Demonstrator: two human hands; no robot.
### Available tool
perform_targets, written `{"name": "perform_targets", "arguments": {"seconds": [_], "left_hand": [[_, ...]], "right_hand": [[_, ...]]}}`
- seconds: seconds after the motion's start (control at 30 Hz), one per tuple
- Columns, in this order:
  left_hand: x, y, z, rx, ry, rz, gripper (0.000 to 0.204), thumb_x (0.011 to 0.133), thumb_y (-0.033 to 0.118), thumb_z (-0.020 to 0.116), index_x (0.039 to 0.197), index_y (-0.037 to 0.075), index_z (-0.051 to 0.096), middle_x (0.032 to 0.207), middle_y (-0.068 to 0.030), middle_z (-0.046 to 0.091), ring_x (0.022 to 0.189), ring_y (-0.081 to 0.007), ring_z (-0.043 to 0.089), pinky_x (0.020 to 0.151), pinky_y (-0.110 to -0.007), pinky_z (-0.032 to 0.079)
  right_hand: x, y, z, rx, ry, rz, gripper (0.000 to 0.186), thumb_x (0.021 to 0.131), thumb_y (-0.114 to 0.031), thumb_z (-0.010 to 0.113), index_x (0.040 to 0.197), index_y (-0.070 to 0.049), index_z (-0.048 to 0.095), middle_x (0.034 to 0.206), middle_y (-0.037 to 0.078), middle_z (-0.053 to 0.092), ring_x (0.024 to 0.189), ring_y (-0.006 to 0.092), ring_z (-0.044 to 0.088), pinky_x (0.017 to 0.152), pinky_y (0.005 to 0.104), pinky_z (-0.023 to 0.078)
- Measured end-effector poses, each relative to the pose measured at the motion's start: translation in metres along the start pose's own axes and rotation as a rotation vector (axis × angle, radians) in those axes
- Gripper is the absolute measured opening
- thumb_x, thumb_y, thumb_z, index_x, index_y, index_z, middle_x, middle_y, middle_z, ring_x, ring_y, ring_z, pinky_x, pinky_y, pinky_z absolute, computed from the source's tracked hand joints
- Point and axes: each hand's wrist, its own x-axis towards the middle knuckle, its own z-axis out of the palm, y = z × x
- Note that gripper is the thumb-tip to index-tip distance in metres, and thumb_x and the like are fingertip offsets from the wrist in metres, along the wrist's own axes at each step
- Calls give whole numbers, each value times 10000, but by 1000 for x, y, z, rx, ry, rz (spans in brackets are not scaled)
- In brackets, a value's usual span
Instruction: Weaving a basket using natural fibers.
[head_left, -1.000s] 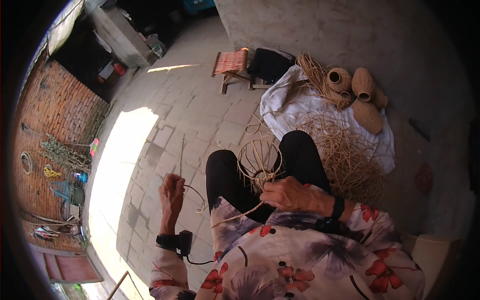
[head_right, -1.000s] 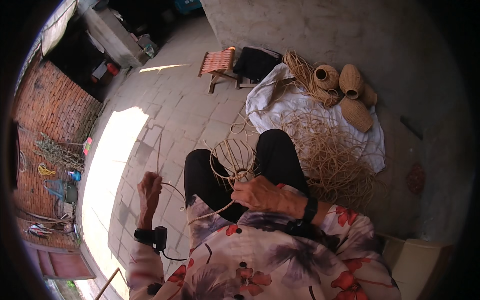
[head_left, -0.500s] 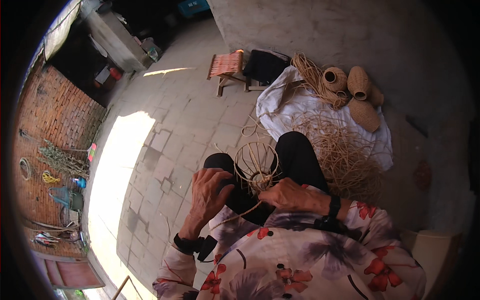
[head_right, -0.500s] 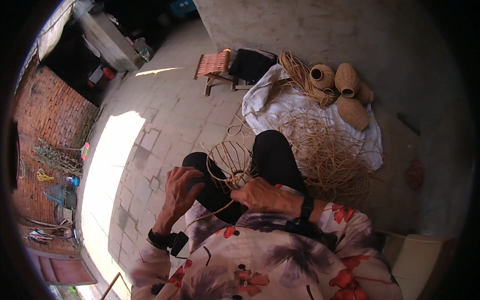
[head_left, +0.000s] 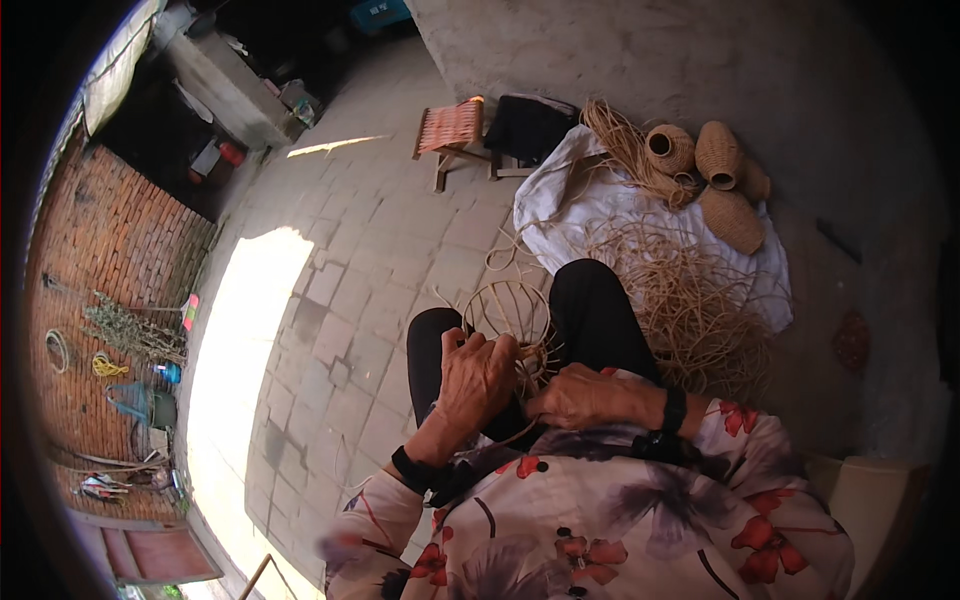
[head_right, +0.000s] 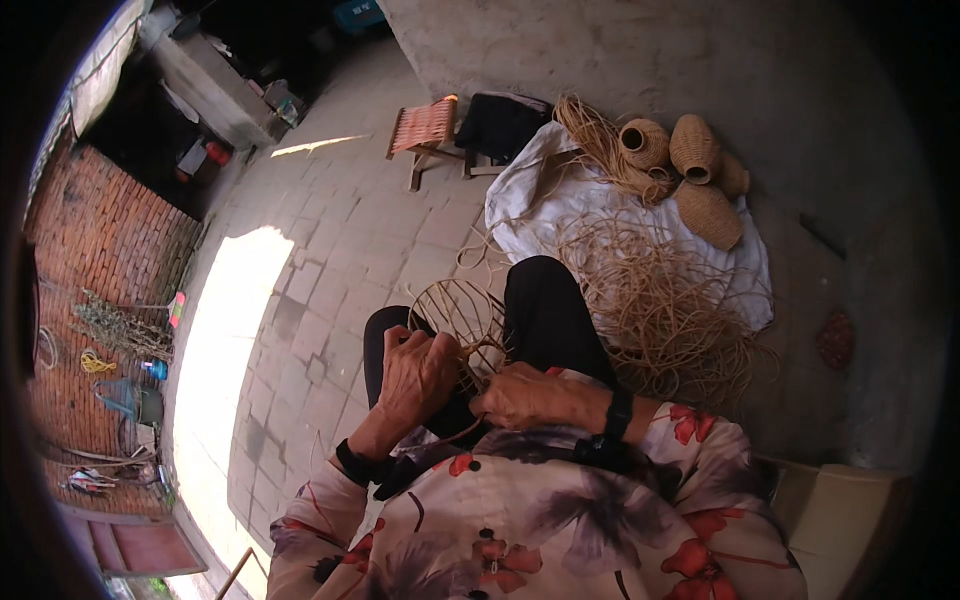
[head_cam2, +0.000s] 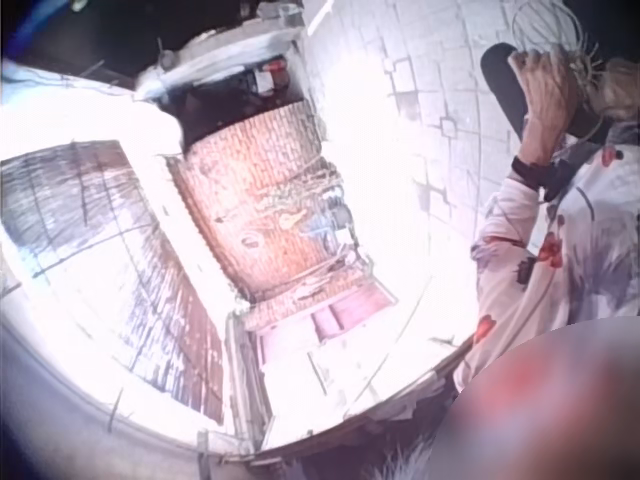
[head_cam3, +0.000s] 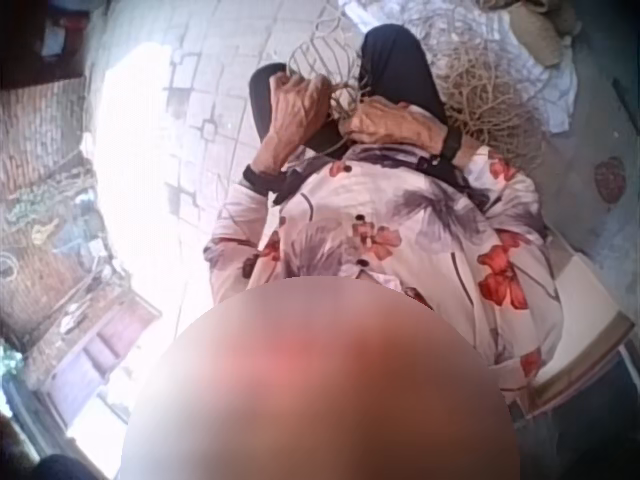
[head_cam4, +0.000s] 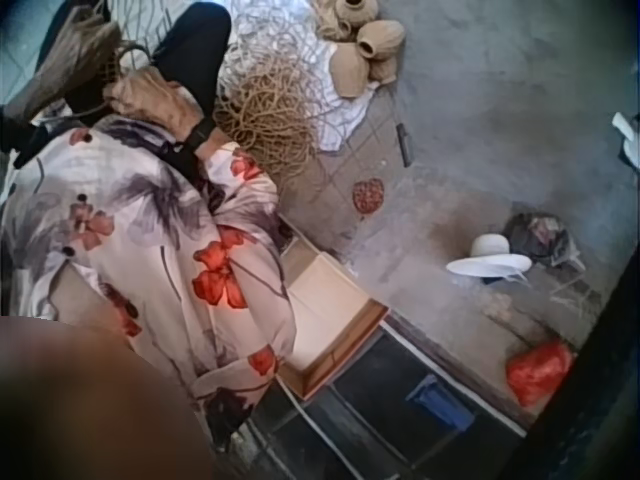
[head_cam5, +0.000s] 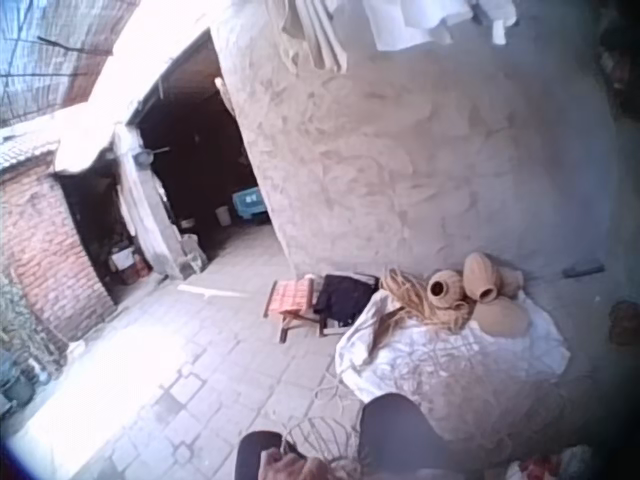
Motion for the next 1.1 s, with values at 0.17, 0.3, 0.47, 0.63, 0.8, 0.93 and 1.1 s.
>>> {"name": "perform_targets", "arguments": {"seconds": [0.17,0.3,0.47,0.63,0.8,0.93,1.1], "left_hand": [[0,2,11,125,75,-39,214,745,90,653,893,101,499,564,-39,501,598,-253,542,761,-423,370],[1,3,12,120,64,-97,244,736,100,667,909,99,494,572,-45,519,594,-259,548,760,-419,370],[0,10,9,-25,129,-244,343,726,67,652,1044,101,527,667,-32,601,712,-233,609,841,-397,374],[0,13,3,-173,99,-374,415,735,34,616,1127,125,518,732,-18,645,779,-213,631,883,-390,362],[3,10,-3,-392,66,-541,441,748,20,617,1157,129,494,778,-35,686,808,-215,651,901,-399,345],[3,11,2,-557,92,-698,468,745,54,654,1173,100,469,767,-69,697,701,-255,659,765,-393,443],[6,10,-3,-556,160,-610,487,736,82,666,1177,85,457,756,-92,700,586,-282,638,603,-389,483]], "right_hand": [[5,1,-3,-108,2,62,110,813,-150,585,790,-59,643,677,155,636,675,328,671,599,427,531],[14,8,12,-267,254,18,111,787,-123,580,851,-68,653,724,134,644,669,312,674,601,418,544],[12,13,12,-266,255,-69,154,797,-108,580,929,-73,653,772,114,638,696,310,676,596,412,547],[4,6,0,-181,201,-46,192,803,-109,613,989,-71,639,795,119,636,721,315,676,624,414,553],[-6,3,-7,-103,255,-74,265,794,-118,677,1052,-95,625,797,73,633,712,289,671,605,390,549],[-11,-4,-19,-54,314,-42,213,798,-103,685,1007,-88,651,801,75,643,726,284,673,620,390,546],[-9,-1,-40,124,533,57,143,812,-76,685,952,-60,662,860,107,691,807,298,683,681,372,549]]}}
